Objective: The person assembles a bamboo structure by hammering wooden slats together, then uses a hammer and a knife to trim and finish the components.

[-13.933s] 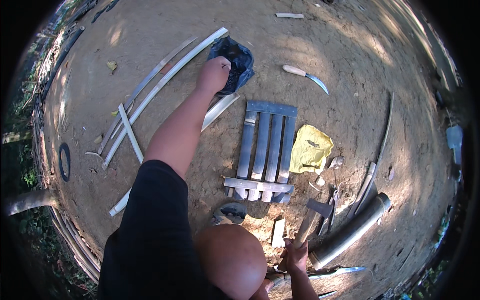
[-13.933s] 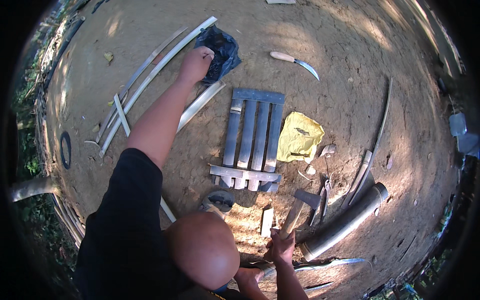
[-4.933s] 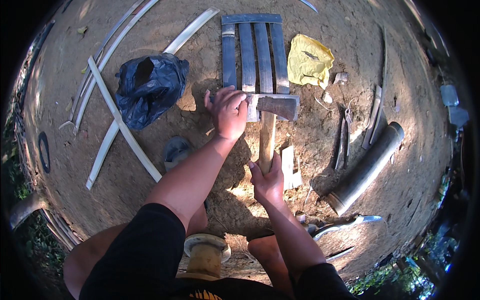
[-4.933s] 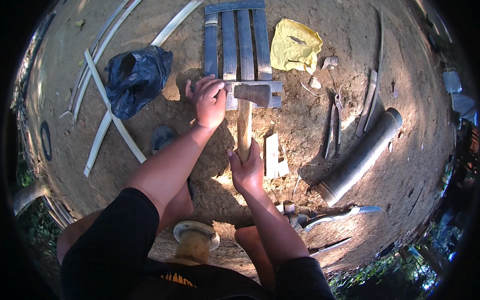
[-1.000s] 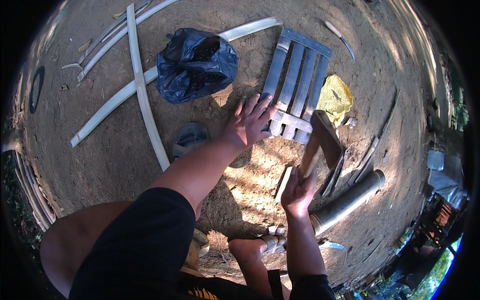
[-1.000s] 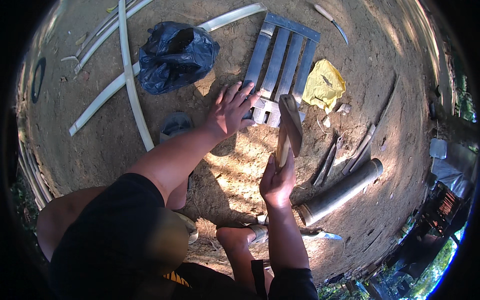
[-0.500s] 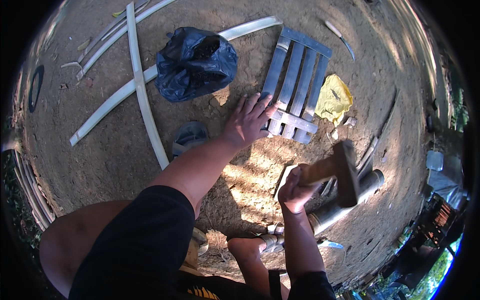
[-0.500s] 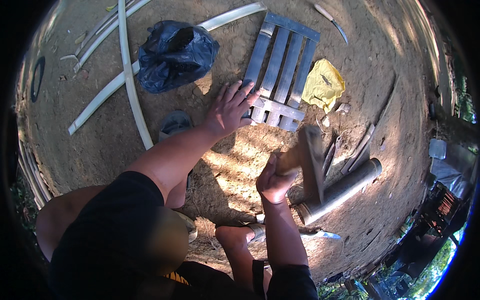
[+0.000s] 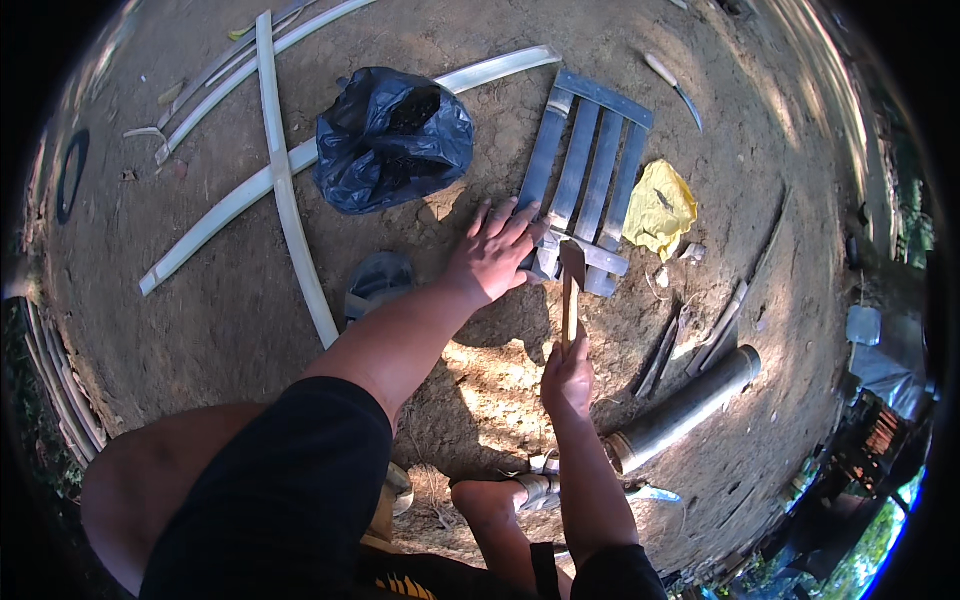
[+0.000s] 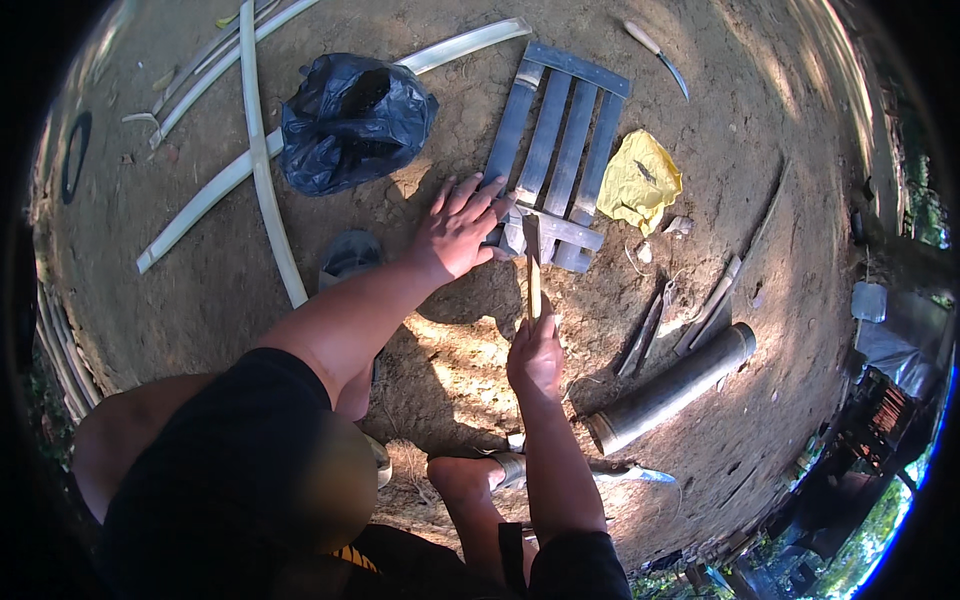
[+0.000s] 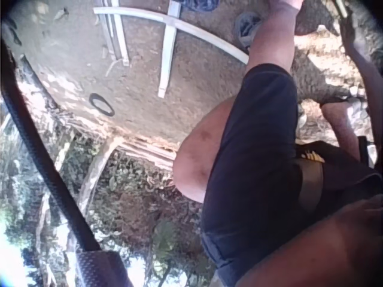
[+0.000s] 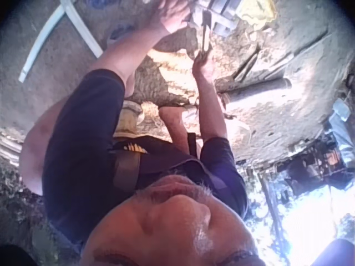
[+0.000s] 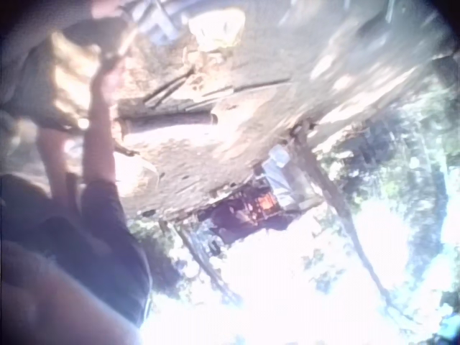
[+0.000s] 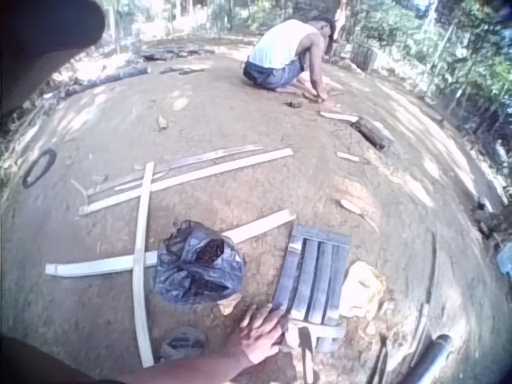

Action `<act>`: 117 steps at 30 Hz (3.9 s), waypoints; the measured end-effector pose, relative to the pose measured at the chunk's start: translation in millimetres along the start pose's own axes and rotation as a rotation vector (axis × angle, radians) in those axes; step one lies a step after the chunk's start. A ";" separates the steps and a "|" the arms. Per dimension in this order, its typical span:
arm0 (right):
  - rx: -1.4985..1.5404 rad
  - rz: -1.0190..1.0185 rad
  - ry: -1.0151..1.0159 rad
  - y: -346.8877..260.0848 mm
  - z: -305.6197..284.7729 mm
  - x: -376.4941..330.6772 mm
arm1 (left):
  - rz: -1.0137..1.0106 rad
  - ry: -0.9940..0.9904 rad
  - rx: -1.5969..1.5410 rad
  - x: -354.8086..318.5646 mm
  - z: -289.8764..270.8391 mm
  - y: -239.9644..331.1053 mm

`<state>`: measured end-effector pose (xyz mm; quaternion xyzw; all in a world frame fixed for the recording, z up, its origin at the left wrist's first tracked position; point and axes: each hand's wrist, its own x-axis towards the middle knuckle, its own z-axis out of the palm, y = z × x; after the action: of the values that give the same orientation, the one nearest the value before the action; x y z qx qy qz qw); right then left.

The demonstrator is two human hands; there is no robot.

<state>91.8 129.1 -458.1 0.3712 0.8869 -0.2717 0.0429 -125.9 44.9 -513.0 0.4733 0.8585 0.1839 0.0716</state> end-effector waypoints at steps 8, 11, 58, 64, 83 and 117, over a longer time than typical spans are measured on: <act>0.803 -0.377 0.606 -58.6 -26.7 14.4 | 0.019 0.001 0.007 -1.8 -7.3 -3.1; -0.077 0.081 -0.090 -1.6 -1.9 3.2 | 0.014 -0.043 -0.009 -1.0 -4.8 -0.4; 0.448 0.002 0.269 25.3 -0.9 -50.0 | -0.765 -0.076 -0.719 6.7 17.8 54.7; 0.224 0.159 -0.059 19.9 -37.8 -15.6 | -0.793 -0.072 -0.774 7.3 24.3 53.7; 0.222 -0.002 0.297 1.3 -66.1 -14.8 | -0.718 -0.049 -0.570 3.6 22.7 45.2; 0.386 0.652 0.013 93.6 -39.6 -83.8 | -0.715 -0.364 -1.199 61.8 -90.0 109.8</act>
<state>220.9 150.2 -443.4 0.6370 0.6549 -0.4035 0.0508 -99.9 127.6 -384.7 0.0659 0.6867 0.5071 0.5168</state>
